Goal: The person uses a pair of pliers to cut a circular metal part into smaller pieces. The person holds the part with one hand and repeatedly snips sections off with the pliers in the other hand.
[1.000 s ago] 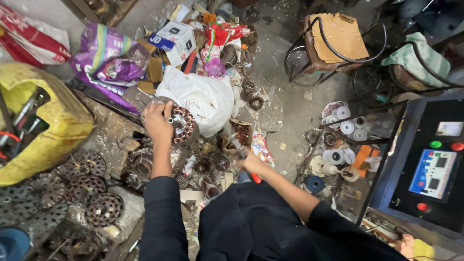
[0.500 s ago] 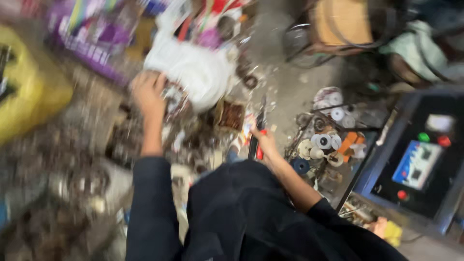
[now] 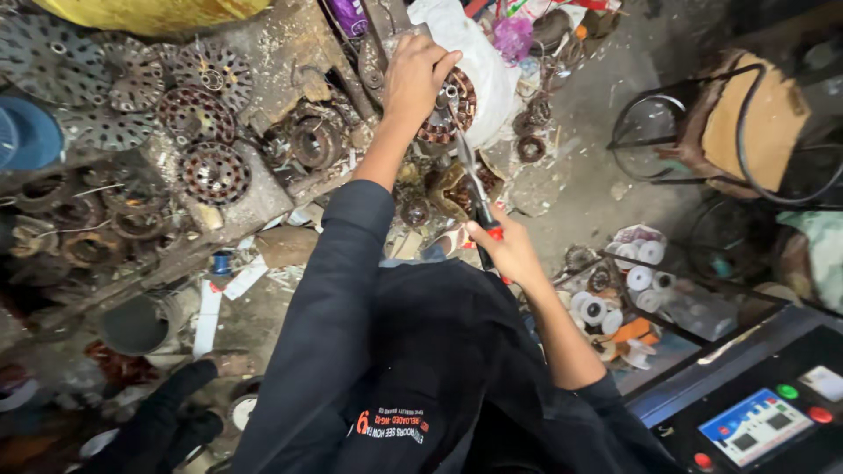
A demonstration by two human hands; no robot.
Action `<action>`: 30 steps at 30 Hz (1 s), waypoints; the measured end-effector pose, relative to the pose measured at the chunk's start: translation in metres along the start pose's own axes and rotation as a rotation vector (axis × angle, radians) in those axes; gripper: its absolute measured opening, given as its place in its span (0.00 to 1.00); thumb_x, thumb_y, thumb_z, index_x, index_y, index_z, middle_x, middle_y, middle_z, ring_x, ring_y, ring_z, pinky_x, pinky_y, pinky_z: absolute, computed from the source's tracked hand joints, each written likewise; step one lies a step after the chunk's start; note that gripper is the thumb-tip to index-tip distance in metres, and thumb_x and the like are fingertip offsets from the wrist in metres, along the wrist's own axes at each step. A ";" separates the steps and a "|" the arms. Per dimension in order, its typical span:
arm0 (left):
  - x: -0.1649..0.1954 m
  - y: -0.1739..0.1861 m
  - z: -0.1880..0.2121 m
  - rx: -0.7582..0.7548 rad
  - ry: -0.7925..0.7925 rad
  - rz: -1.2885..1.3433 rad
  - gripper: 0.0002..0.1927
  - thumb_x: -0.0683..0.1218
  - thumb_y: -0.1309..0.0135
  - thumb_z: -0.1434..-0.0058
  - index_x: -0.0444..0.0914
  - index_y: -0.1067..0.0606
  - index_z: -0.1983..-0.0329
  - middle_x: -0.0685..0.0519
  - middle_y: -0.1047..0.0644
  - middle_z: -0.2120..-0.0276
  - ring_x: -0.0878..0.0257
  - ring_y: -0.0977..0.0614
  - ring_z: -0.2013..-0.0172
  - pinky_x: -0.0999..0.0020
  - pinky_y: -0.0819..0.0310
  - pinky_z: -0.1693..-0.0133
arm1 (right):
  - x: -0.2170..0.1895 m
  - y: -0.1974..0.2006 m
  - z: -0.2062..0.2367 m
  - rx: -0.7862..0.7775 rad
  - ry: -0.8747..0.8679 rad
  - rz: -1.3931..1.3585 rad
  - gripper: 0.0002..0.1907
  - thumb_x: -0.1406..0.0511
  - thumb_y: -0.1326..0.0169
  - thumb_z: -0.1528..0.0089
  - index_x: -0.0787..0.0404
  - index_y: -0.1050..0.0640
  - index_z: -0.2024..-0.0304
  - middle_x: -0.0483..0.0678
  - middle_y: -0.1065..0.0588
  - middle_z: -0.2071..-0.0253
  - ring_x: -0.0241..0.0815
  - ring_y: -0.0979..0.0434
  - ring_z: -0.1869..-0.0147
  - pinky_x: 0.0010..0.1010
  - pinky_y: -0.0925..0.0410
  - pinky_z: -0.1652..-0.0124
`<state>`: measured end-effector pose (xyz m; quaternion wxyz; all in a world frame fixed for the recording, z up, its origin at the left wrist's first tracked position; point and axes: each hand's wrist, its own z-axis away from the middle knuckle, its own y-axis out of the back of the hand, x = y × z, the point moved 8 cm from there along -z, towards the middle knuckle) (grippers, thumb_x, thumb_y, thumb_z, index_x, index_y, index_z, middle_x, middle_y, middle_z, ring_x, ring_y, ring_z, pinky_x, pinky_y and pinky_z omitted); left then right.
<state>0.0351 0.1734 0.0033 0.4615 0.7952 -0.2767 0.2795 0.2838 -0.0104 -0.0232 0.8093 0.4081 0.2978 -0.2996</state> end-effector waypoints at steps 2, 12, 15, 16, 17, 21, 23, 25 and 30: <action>-0.001 -0.001 -0.001 -0.018 0.019 -0.001 0.16 0.54 0.39 0.36 0.37 0.16 0.68 0.48 0.20 0.64 0.50 0.23 0.55 0.55 0.28 0.52 | -0.006 0.002 -0.005 0.013 0.004 0.122 0.21 0.52 0.42 0.37 0.58 0.22 0.48 0.54 0.20 0.67 0.42 0.22 0.63 0.36 0.30 0.56; -0.009 0.001 -0.002 -0.032 0.037 0.030 0.16 0.55 0.39 0.37 0.37 0.16 0.67 0.48 0.20 0.65 0.50 0.23 0.56 0.55 0.28 0.52 | -0.011 0.012 -0.014 -0.349 -0.293 -0.276 0.23 0.51 0.46 0.33 0.65 0.21 0.52 0.52 0.18 0.63 0.46 0.19 0.61 0.39 0.27 0.59; -0.009 0.001 -0.003 -0.025 0.028 0.039 0.15 0.54 0.38 0.37 0.37 0.16 0.68 0.48 0.21 0.66 0.49 0.23 0.56 0.55 0.28 0.51 | -0.024 0.035 -0.021 -0.577 -0.556 -0.547 0.27 0.47 0.49 0.37 0.61 0.22 0.49 0.49 0.18 0.64 0.46 0.16 0.65 0.42 0.25 0.63; -0.009 0.001 -0.003 -0.025 0.027 0.043 0.15 0.54 0.38 0.38 0.37 0.16 0.68 0.48 0.21 0.66 0.49 0.23 0.57 0.55 0.29 0.51 | -0.029 0.040 -0.026 -0.639 -0.625 -0.584 0.28 0.45 0.50 0.39 0.58 0.23 0.48 0.48 0.18 0.65 0.45 0.16 0.66 0.43 0.24 0.64; -0.009 0.001 -0.003 -0.027 0.023 0.036 0.15 0.54 0.38 0.38 0.37 0.16 0.68 0.48 0.21 0.66 0.49 0.23 0.56 0.55 0.29 0.51 | -0.029 0.046 -0.036 -0.633 -0.624 -0.473 0.27 0.46 0.49 0.38 0.60 0.23 0.50 0.49 0.18 0.65 0.46 0.16 0.66 0.44 0.24 0.64; -0.012 0.000 -0.004 -0.022 0.045 0.028 0.15 0.53 0.38 0.38 0.37 0.16 0.68 0.47 0.21 0.65 0.48 0.24 0.56 0.55 0.30 0.51 | -0.012 0.044 -0.058 -0.455 -0.422 0.186 0.25 0.47 0.44 0.36 0.62 0.17 0.54 0.50 0.17 0.65 0.44 0.19 0.65 0.40 0.28 0.63; -0.011 0.002 -0.005 0.001 0.014 0.020 0.14 0.53 0.38 0.38 0.37 0.16 0.68 0.47 0.22 0.64 0.47 0.24 0.55 0.55 0.30 0.51 | -0.017 0.025 -0.058 -0.296 -0.129 0.239 0.23 0.49 0.40 0.37 0.61 0.16 0.55 0.50 0.18 0.66 0.39 0.23 0.64 0.35 0.30 0.64; -0.006 0.006 -0.007 0.051 -0.064 -0.011 0.12 0.52 0.38 0.38 0.38 0.15 0.67 0.46 0.22 0.63 0.46 0.25 0.54 0.53 0.31 0.49 | -0.018 0.023 -0.062 -0.263 -0.021 0.024 0.20 0.53 0.38 0.38 0.61 0.18 0.54 0.49 0.19 0.65 0.35 0.24 0.64 0.31 0.30 0.64; -0.009 -0.001 -0.008 -0.059 0.041 0.017 0.13 0.53 0.37 0.38 0.38 0.16 0.67 0.47 0.22 0.64 0.48 0.24 0.54 0.55 0.30 0.48 | 0.004 0.030 -0.068 -0.506 -0.505 -0.385 0.15 0.57 0.43 0.40 0.61 0.23 0.58 0.50 0.20 0.68 0.41 0.19 0.70 0.34 0.26 0.67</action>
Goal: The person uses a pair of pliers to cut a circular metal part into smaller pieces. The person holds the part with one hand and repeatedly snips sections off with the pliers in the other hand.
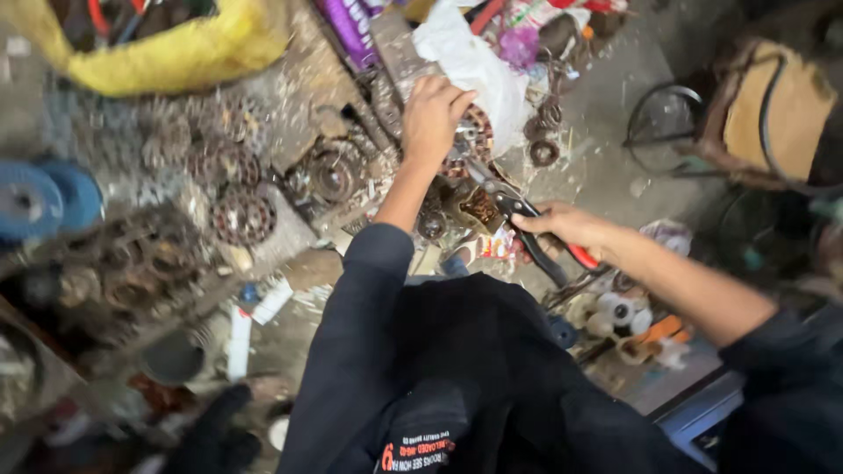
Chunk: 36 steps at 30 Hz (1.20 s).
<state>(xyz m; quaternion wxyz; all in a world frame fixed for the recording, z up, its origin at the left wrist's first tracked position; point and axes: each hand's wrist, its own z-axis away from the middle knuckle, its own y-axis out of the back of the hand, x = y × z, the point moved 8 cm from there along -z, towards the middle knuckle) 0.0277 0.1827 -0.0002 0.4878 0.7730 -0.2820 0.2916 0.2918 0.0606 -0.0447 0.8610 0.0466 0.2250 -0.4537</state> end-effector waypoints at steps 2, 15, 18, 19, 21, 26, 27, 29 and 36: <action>0.004 0.001 -0.002 -0.018 0.007 0.006 0.15 0.55 0.36 0.41 0.38 0.16 0.67 0.47 0.22 0.65 0.48 0.24 0.55 0.54 0.31 0.48 | -0.007 -0.001 0.000 -0.006 0.031 0.021 0.14 0.58 0.42 0.38 0.63 0.24 0.60 0.48 0.24 0.70 0.40 0.23 0.72 0.33 0.28 0.71; 0.006 0.004 0.001 -0.003 0.006 -0.018 0.13 0.53 0.36 0.40 0.38 0.17 0.70 0.48 0.22 0.66 0.49 0.23 0.56 0.49 0.39 0.36 | -0.005 -0.022 -0.001 0.507 0.342 0.645 0.18 0.54 0.36 0.39 0.63 0.23 0.66 0.47 0.28 0.80 0.38 0.32 0.76 0.33 0.36 0.73; 0.008 0.009 -0.001 0.036 -0.005 0.019 0.13 0.53 0.36 0.41 0.38 0.17 0.69 0.48 0.22 0.67 0.49 0.23 0.57 0.49 0.39 0.35 | -0.007 -0.030 -0.003 0.222 0.271 0.477 0.18 0.52 0.41 0.39 0.61 0.23 0.68 0.49 0.28 0.82 0.39 0.27 0.78 0.36 0.35 0.75; 0.009 0.010 -0.001 0.044 -0.007 0.038 0.13 0.53 0.36 0.42 0.38 0.17 0.69 0.48 0.22 0.67 0.50 0.23 0.57 0.49 0.40 0.34 | -0.009 -0.026 -0.005 0.159 0.203 0.447 0.19 0.51 0.42 0.38 0.61 0.23 0.67 0.48 0.26 0.80 0.38 0.25 0.77 0.34 0.32 0.73; 0.009 0.008 -0.002 0.022 -0.011 -0.004 0.14 0.53 0.35 0.41 0.38 0.17 0.69 0.48 0.22 0.67 0.50 0.23 0.57 0.49 0.39 0.35 | -0.010 -0.016 -0.007 0.030 0.044 0.376 0.21 0.49 0.43 0.38 0.60 0.23 0.67 0.44 0.22 0.77 0.35 0.21 0.73 0.31 0.26 0.69; 0.005 0.002 0.001 0.031 -0.006 -0.012 0.15 0.55 0.36 0.41 0.38 0.17 0.68 0.48 0.22 0.66 0.50 0.23 0.56 0.49 0.39 0.35 | -0.015 -0.001 -0.009 0.178 0.116 0.524 0.23 0.49 0.44 0.37 0.63 0.23 0.69 0.49 0.25 0.79 0.40 0.24 0.75 0.36 0.31 0.71; 0.003 0.000 0.001 0.030 0.000 -0.020 0.15 0.55 0.36 0.41 0.38 0.17 0.68 0.48 0.22 0.66 0.49 0.23 0.56 0.49 0.39 0.35 | -0.012 -0.004 -0.009 0.239 0.155 0.569 0.23 0.49 0.44 0.36 0.64 0.23 0.69 0.51 0.26 0.79 0.41 0.24 0.75 0.37 0.31 0.71; -0.001 -0.002 0.004 0.028 0.006 -0.035 0.16 0.56 0.36 0.41 0.38 0.17 0.69 0.47 0.22 0.66 0.48 0.23 0.56 0.49 0.39 0.35 | -0.014 -0.013 -0.010 0.350 0.322 0.667 0.23 0.50 0.43 0.35 0.65 0.23 0.67 0.52 0.27 0.80 0.46 0.27 0.74 0.39 0.33 0.70; -0.006 -0.001 0.002 0.034 -0.031 -0.043 0.15 0.55 0.37 0.41 0.38 0.17 0.71 0.45 0.22 0.64 0.47 0.24 0.55 0.53 0.34 0.45 | 0.005 -0.011 -0.029 0.676 0.320 0.686 0.23 0.49 0.42 0.39 0.59 0.24 0.53 0.49 0.32 0.81 0.42 0.32 0.76 0.40 0.34 0.70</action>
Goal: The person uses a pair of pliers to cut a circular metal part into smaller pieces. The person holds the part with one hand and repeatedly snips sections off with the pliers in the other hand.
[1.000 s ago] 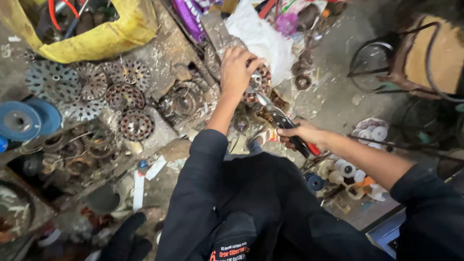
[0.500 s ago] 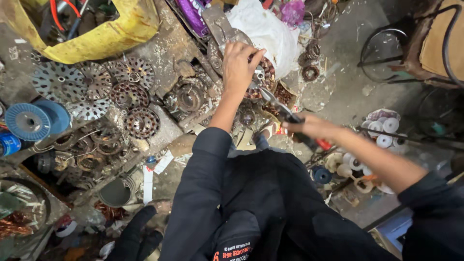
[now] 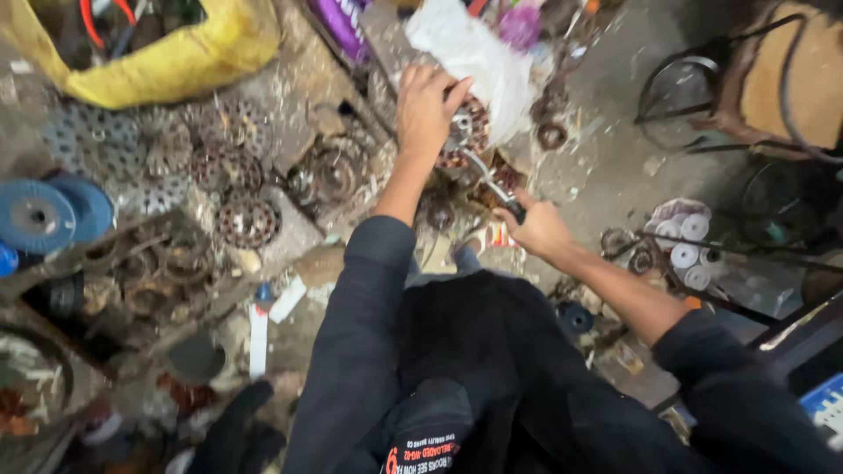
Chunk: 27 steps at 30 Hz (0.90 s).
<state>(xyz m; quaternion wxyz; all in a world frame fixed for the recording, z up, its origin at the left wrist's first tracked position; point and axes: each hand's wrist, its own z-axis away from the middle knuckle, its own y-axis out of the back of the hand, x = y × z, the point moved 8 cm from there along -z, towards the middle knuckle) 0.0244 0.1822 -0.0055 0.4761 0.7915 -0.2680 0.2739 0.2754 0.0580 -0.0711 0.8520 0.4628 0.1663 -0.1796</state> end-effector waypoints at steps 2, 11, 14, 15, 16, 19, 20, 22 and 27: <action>-0.002 0.001 -0.002 -0.009 0.023 0.020 0.15 0.54 0.36 0.40 0.37 0.17 0.71 0.45 0.22 0.65 0.46 0.24 0.55 0.54 0.32 0.48 | -0.003 -0.007 -0.006 0.000 0.082 -0.021 0.25 0.47 0.40 0.39 0.60 0.23 0.54 0.50 0.31 0.78 0.43 0.32 0.73 0.38 0.34 0.66; 0.008 0.004 -0.004 0.002 -0.073 0.035 0.14 0.53 0.37 0.40 0.36 0.18 0.69 0.44 0.22 0.65 0.44 0.23 0.56 0.52 0.31 0.50 | 0.040 -0.037 0.026 -0.050 0.139 -0.728 0.22 0.55 0.38 0.40 0.61 0.22 0.50 0.43 0.23 0.65 0.34 0.25 0.62 0.28 0.30 0.60; 0.008 0.000 -0.003 -0.052 -0.046 0.017 0.14 0.51 0.37 0.39 0.35 0.19 0.68 0.42 0.22 0.65 0.42 0.23 0.57 0.50 0.32 0.51 | 0.088 -0.033 0.041 0.064 -0.131 -0.867 0.19 0.57 0.39 0.39 0.66 0.20 0.56 0.47 0.23 0.69 0.36 0.26 0.68 0.31 0.32 0.67; 0.014 0.005 -0.001 -0.005 -0.106 0.067 0.13 0.51 0.38 0.36 0.35 0.19 0.64 0.42 0.22 0.62 0.42 0.23 0.55 0.51 0.32 0.51 | 0.106 -0.031 0.048 0.119 -0.239 -0.897 0.18 0.57 0.39 0.39 0.68 0.20 0.59 0.50 0.23 0.71 0.39 0.27 0.71 0.33 0.33 0.70; 0.016 0.002 -0.001 -0.027 -0.111 0.025 0.13 0.51 0.38 0.37 0.35 0.18 0.64 0.42 0.21 0.63 0.42 0.24 0.56 0.49 0.33 0.51 | 0.118 -0.033 0.054 0.137 -0.313 -1.019 0.19 0.56 0.39 0.38 0.69 0.20 0.60 0.50 0.23 0.71 0.39 0.26 0.72 0.33 0.32 0.70; 0.024 -0.002 0.000 -0.058 -0.155 -0.019 0.12 0.50 0.39 0.35 0.36 0.17 0.62 0.43 0.21 0.61 0.42 0.24 0.55 0.50 0.33 0.50 | 0.144 -0.036 0.070 0.184 -0.455 -1.300 0.20 0.55 0.40 0.37 0.68 0.21 0.63 0.51 0.22 0.71 0.41 0.23 0.73 0.32 0.29 0.71; 0.024 -0.003 0.000 -0.066 -0.152 -0.031 0.12 0.50 0.39 0.34 0.36 0.17 0.61 0.43 0.21 0.60 0.42 0.25 0.55 0.50 0.33 0.51 | 0.150 -0.036 0.074 0.203 -0.466 -1.325 0.20 0.55 0.40 0.37 0.67 0.21 0.63 0.51 0.21 0.71 0.41 0.22 0.73 0.32 0.28 0.71; 0.024 -0.006 0.000 -0.073 -0.157 -0.048 0.13 0.51 0.39 0.33 0.36 0.16 0.60 0.42 0.21 0.60 0.41 0.25 0.55 0.50 0.33 0.51 | 0.159 -0.034 0.082 0.223 -0.482 -1.352 0.19 0.55 0.41 0.37 0.67 0.20 0.64 0.51 0.21 0.71 0.41 0.21 0.73 0.32 0.28 0.71; 0.026 -0.011 0.002 -0.041 -0.187 -0.058 0.15 0.53 0.40 0.31 0.35 0.18 0.61 0.42 0.20 0.58 0.41 0.24 0.53 0.50 0.33 0.49 | 0.166 -0.031 0.098 0.230 -0.436 -1.444 0.18 0.56 0.41 0.36 0.66 0.21 0.65 0.49 0.22 0.72 0.40 0.23 0.73 0.32 0.29 0.70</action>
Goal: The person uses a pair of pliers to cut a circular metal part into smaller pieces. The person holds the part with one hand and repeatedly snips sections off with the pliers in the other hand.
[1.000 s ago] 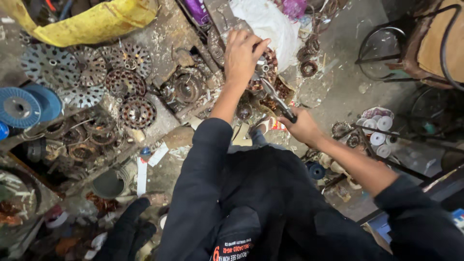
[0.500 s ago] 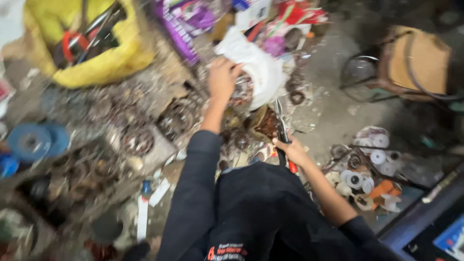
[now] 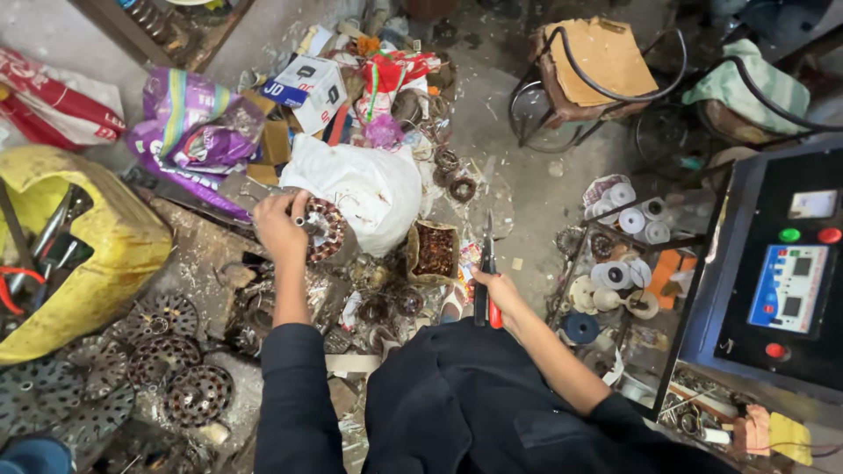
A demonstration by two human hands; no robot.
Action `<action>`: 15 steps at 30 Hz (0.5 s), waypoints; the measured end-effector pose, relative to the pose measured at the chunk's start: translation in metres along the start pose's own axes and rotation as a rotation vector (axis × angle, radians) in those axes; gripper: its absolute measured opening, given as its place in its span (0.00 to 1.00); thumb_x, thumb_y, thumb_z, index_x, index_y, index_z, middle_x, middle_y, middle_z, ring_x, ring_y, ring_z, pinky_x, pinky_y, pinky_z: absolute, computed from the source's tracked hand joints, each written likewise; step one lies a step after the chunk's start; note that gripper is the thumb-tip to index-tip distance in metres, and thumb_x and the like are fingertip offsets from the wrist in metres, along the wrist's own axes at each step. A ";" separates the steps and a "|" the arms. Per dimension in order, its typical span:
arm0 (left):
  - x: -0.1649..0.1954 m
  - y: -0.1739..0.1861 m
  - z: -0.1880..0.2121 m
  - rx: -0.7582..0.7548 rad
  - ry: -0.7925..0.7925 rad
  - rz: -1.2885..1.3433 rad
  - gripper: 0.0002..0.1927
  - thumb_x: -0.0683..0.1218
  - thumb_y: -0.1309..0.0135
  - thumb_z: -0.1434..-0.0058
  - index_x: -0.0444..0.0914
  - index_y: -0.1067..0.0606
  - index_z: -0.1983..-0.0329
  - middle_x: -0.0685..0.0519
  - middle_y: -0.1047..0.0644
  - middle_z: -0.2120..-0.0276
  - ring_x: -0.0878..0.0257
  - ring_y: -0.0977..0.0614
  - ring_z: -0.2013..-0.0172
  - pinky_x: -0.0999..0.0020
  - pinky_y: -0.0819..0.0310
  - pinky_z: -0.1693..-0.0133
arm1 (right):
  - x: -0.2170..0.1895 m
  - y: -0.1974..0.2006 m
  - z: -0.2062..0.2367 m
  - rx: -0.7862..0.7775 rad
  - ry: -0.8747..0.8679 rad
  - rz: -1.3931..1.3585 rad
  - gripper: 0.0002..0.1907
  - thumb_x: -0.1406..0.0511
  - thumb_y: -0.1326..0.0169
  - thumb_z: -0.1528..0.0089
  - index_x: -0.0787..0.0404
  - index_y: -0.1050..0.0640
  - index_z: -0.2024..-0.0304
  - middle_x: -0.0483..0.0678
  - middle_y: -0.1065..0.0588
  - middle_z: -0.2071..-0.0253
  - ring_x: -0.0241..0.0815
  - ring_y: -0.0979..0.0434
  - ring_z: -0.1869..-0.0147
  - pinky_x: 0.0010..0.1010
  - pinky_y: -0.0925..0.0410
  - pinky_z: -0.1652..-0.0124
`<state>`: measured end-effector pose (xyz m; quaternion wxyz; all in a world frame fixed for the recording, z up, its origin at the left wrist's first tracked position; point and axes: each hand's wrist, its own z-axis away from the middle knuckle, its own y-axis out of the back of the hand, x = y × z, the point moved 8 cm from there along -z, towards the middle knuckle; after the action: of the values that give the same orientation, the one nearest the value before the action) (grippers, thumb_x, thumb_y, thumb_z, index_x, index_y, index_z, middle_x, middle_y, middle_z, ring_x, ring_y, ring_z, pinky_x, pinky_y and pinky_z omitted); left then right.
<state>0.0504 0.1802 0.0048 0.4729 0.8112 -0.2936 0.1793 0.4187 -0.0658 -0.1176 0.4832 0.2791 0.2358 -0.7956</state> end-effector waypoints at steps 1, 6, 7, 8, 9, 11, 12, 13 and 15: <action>0.001 -0.002 0.002 -0.009 0.006 -0.017 0.16 0.53 0.40 0.30 0.35 0.18 0.61 0.42 0.21 0.58 0.41 0.25 0.52 0.49 0.33 0.48 | 0.000 0.002 0.002 -0.002 0.005 0.002 0.18 0.56 0.41 0.36 0.67 0.21 0.65 0.50 0.22 0.72 0.40 0.23 0.72 0.32 0.29 0.70; 0.003 0.001 0.012 0.043 0.134 -0.151 0.16 0.54 0.41 0.31 0.35 0.17 0.61 0.40 0.21 0.57 0.40 0.25 0.53 0.48 0.35 0.48 | -0.002 -0.007 0.005 -0.097 0.069 -0.066 0.12 0.61 0.43 0.36 0.66 0.23 0.61 0.49 0.24 0.72 0.40 0.23 0.72 0.34 0.27 0.68; 0.006 0.001 0.014 0.067 0.143 -0.145 0.16 0.54 0.41 0.31 0.36 0.17 0.61 0.40 0.21 0.57 0.40 0.25 0.52 0.48 0.34 0.47 | -0.004 -0.009 0.005 -0.113 0.086 -0.060 0.11 0.62 0.43 0.36 0.64 0.24 0.58 0.48 0.24 0.72 0.40 0.23 0.72 0.34 0.27 0.68; 0.007 0.003 0.015 0.089 0.154 -0.139 0.16 0.54 0.41 0.32 0.36 0.17 0.61 0.40 0.20 0.57 0.40 0.25 0.51 0.48 0.34 0.47 | -0.005 -0.011 0.005 -0.127 0.102 -0.054 0.11 0.63 0.43 0.37 0.62 0.24 0.56 0.48 0.25 0.71 0.40 0.24 0.72 0.34 0.27 0.69; 0.008 0.004 0.016 0.105 0.153 -0.157 0.17 0.55 0.41 0.33 0.36 0.17 0.61 0.40 0.20 0.56 0.40 0.25 0.51 0.49 0.34 0.46 | -0.006 -0.012 0.005 -0.139 0.116 -0.046 0.11 0.64 0.43 0.37 0.61 0.24 0.54 0.48 0.25 0.71 0.39 0.24 0.72 0.34 0.27 0.69; 0.009 0.004 0.018 0.136 0.166 -0.195 0.17 0.55 0.40 0.35 0.36 0.17 0.61 0.40 0.20 0.54 0.41 0.25 0.50 0.49 0.35 0.46 | -0.008 -0.013 0.006 -0.164 0.136 0.006 0.12 0.64 0.43 0.37 0.63 0.25 0.53 0.48 0.24 0.70 0.40 0.23 0.71 0.34 0.27 0.68; 0.013 0.005 0.020 0.162 0.120 -0.152 0.16 0.54 0.41 0.34 0.35 0.17 0.58 0.39 0.20 0.52 0.40 0.25 0.49 0.49 0.36 0.46 | -0.007 -0.014 0.007 -0.185 0.136 0.040 0.13 0.64 0.42 0.36 0.64 0.25 0.53 0.48 0.23 0.69 0.40 0.23 0.70 0.34 0.28 0.68; 0.015 0.007 0.022 0.187 0.082 -0.117 0.15 0.52 0.42 0.33 0.35 0.17 0.56 0.38 0.20 0.50 0.40 0.26 0.48 0.49 0.37 0.45 | -0.004 -0.008 0.007 -0.121 0.105 0.182 0.14 0.63 0.42 0.36 0.64 0.26 0.52 0.49 0.24 0.68 0.42 0.26 0.71 0.36 0.31 0.69; 0.009 0.009 0.026 0.207 0.131 -0.136 0.12 0.49 0.41 0.34 0.35 0.16 0.59 0.40 0.20 0.55 0.40 0.25 0.49 0.48 0.37 0.45 | 0.001 0.001 0.008 -0.018 0.037 0.487 0.15 0.63 0.41 0.35 0.63 0.26 0.50 0.52 0.26 0.68 0.46 0.33 0.72 0.41 0.39 0.72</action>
<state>0.0523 0.1511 0.0031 0.4159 0.8603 -0.1863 0.2284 0.4180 -0.0718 -0.1124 0.6588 0.3382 0.1773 -0.6482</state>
